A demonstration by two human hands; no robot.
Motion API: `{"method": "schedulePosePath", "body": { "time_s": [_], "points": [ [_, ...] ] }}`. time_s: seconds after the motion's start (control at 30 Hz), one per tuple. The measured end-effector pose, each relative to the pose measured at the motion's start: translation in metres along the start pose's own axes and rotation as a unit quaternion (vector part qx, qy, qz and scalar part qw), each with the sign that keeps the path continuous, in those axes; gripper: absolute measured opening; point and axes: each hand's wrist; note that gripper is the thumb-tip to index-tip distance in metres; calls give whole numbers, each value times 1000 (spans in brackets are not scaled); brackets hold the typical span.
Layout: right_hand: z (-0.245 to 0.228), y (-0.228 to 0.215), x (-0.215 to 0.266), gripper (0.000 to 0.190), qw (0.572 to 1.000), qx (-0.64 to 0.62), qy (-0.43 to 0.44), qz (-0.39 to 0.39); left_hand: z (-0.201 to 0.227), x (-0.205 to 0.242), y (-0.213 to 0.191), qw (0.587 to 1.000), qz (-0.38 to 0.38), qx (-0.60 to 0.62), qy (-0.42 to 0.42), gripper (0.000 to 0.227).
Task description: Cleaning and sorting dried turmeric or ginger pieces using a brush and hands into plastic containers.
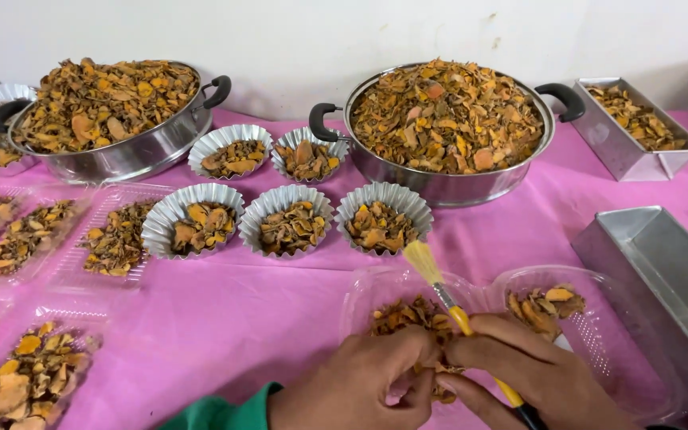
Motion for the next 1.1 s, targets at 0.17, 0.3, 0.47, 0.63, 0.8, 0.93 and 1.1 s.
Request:
{"method": "schedulePosePath", "body": {
  "time_s": [0.17, 0.3, 0.47, 0.63, 0.8, 0.93, 1.1],
  "points": [
    [6, 1, -3, 6, 1000, -17, -23, 8, -1, -5, 0, 999, -25, -32, -11, 8],
    [24, -18, -10, 15, 997, 44, -38, 44, -4, -9, -6, 997, -13, -80, 0, 11],
    [23, -59, -41, 9, 998, -19, -49, 37, -16, -15, -13, 993, 74, -66, -57, 13],
    [30, -63, -42, 18, 1000, 13, -13, 24, -15, -17, -16, 982, 151, -27, -110, 23],
    [18, -59, -45, 16, 1000, 26, 1, 17, -27, -19, -10, 983, 166, -47, -58, 31],
    [11, -54, -39, 24, 1000, 7, 23, -7, -29, -19, -8, 987, 133, -76, -55, 20],
    [18, -65, -34, 32, 1000, -14, 19, 14, -26, -22, -12, 987, 115, -80, -73, 20]
  ]
}}
Point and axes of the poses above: each hand's wrist, its own x-axis away from the middle knuckle, its own y-axis out of the palm, z = x × y, and after that the axes turned 4 degrees about -y, right-handed
